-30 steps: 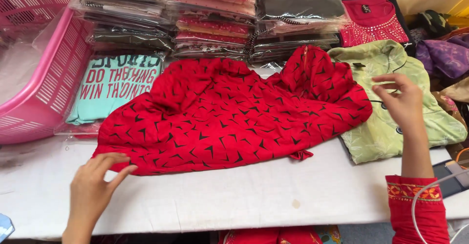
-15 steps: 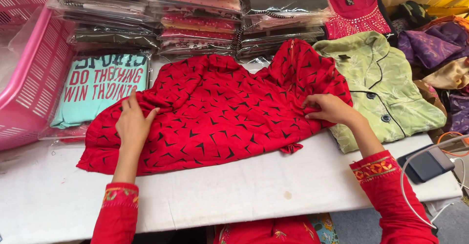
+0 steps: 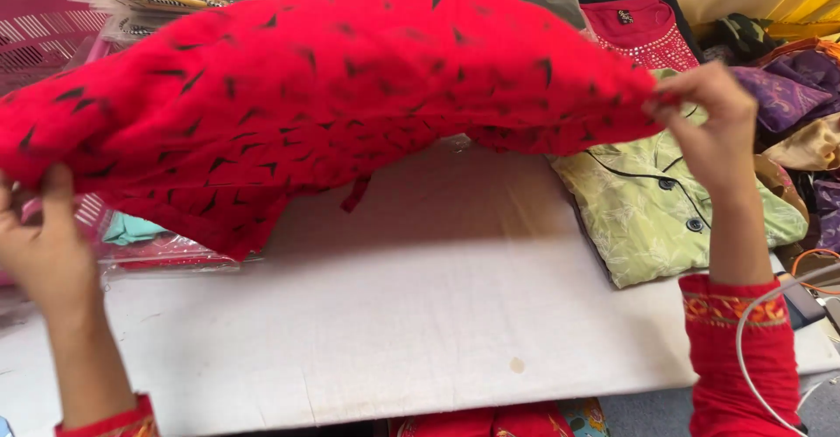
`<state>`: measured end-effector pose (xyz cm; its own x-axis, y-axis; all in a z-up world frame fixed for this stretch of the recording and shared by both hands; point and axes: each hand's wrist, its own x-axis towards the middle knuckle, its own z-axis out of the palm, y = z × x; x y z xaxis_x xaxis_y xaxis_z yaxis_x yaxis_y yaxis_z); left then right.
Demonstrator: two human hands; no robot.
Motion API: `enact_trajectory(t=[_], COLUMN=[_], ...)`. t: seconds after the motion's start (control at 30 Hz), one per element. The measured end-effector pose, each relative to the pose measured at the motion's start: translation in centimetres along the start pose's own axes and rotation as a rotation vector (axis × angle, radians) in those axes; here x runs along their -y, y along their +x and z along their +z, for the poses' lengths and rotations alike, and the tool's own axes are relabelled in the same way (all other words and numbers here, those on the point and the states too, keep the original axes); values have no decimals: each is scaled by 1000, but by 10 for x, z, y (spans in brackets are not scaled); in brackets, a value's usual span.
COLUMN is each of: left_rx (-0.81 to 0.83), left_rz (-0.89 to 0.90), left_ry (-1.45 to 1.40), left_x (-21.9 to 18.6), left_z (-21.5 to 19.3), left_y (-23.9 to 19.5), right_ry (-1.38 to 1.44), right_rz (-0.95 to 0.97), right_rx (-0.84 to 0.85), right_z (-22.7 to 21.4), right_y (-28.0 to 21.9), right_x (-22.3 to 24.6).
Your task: The person folds a red patterned long-sleeved shirt on a white table. They smooth the fabric, fold the sleeves inward, fold the sides toward the center, and then fold the shirt in half before placing it on a stack of other folded clothes.
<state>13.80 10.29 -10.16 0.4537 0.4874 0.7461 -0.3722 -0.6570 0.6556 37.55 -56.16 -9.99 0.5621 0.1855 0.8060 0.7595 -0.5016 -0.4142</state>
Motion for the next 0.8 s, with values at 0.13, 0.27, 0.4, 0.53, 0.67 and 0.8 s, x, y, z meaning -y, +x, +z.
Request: enact_trajectory(t=[0.13,0.27,0.4,0.53,0.67,0.8], left_rx=[56,-68,-119,118,574,821], left_rz=[-325,-560,-491,-501,-147,-110], left_ry=[-17,186,176,203,602,595], left_x=[83,55,110,102,21,-25], left_z=[-80,-95,-109,-76,-26,1], left_y=[-49,-75,-105,-133,-165,-192], right_ry=[205,249,65,-68,-411,-203], right_rz=[146,401,442,563,71,108], right_rx=[779,1253,895,585,478,483], right_z=[8,15,25,63,116,132], right_y=[-42,-67,-56,-57,-81,-75], right_x=[40,28,-7,-31,-81,-105])
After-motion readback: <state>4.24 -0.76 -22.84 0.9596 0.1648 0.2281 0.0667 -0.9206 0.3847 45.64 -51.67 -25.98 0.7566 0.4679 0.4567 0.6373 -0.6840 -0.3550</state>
